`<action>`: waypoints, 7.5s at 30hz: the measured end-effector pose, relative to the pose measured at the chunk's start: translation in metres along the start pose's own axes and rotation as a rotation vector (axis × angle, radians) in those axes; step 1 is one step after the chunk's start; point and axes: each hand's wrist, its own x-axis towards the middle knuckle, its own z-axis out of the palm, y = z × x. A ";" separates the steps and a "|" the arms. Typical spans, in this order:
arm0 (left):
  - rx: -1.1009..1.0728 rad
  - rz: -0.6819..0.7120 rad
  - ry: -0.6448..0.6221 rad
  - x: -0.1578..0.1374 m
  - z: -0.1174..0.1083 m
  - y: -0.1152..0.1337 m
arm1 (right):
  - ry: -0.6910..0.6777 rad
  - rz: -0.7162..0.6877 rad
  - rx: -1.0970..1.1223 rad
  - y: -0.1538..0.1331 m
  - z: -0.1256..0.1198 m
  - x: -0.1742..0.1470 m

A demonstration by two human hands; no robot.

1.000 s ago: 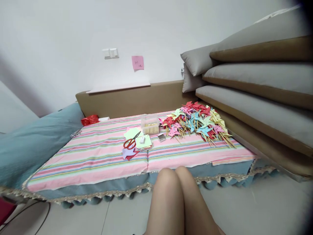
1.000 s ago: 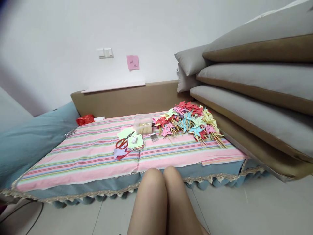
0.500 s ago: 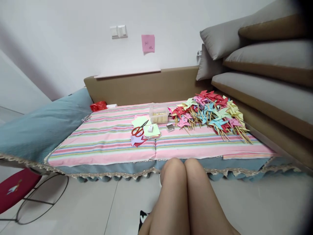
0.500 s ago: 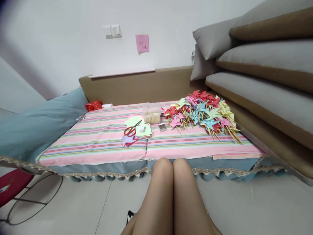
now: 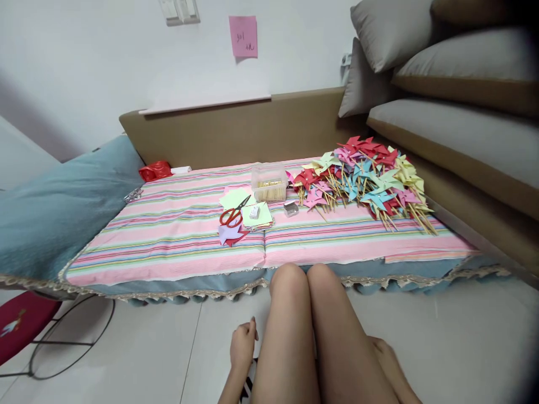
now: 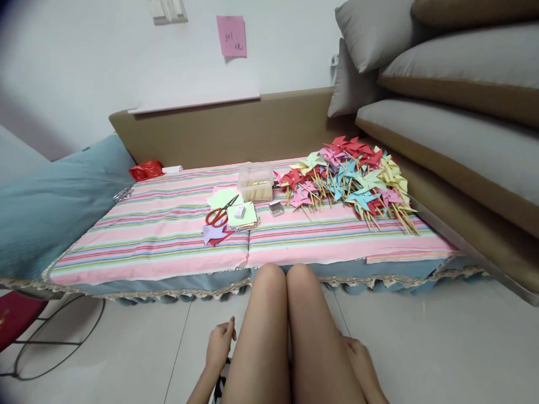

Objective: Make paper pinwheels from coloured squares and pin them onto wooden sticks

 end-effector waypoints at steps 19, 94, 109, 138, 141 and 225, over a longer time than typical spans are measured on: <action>0.336 0.550 0.218 0.022 0.019 0.176 | 0.044 -0.658 -0.470 -0.127 0.112 0.144; 0.021 0.341 0.486 0.199 -0.080 0.222 | 0.022 -0.086 0.774 -0.208 0.122 0.252; -1.313 0.267 -0.263 0.004 -0.031 0.206 | -0.161 0.083 0.880 -0.176 0.058 0.130; -1.017 0.499 -0.406 -0.067 -0.088 0.190 | 0.326 -0.798 0.475 -0.197 0.007 0.081; -0.939 0.517 -0.385 -0.068 -0.085 0.192 | 0.285 -0.812 0.451 -0.199 0.007 0.080; -1.257 0.170 -0.005 -0.079 -0.121 0.190 | -0.520 0.033 0.844 -0.275 0.042 0.066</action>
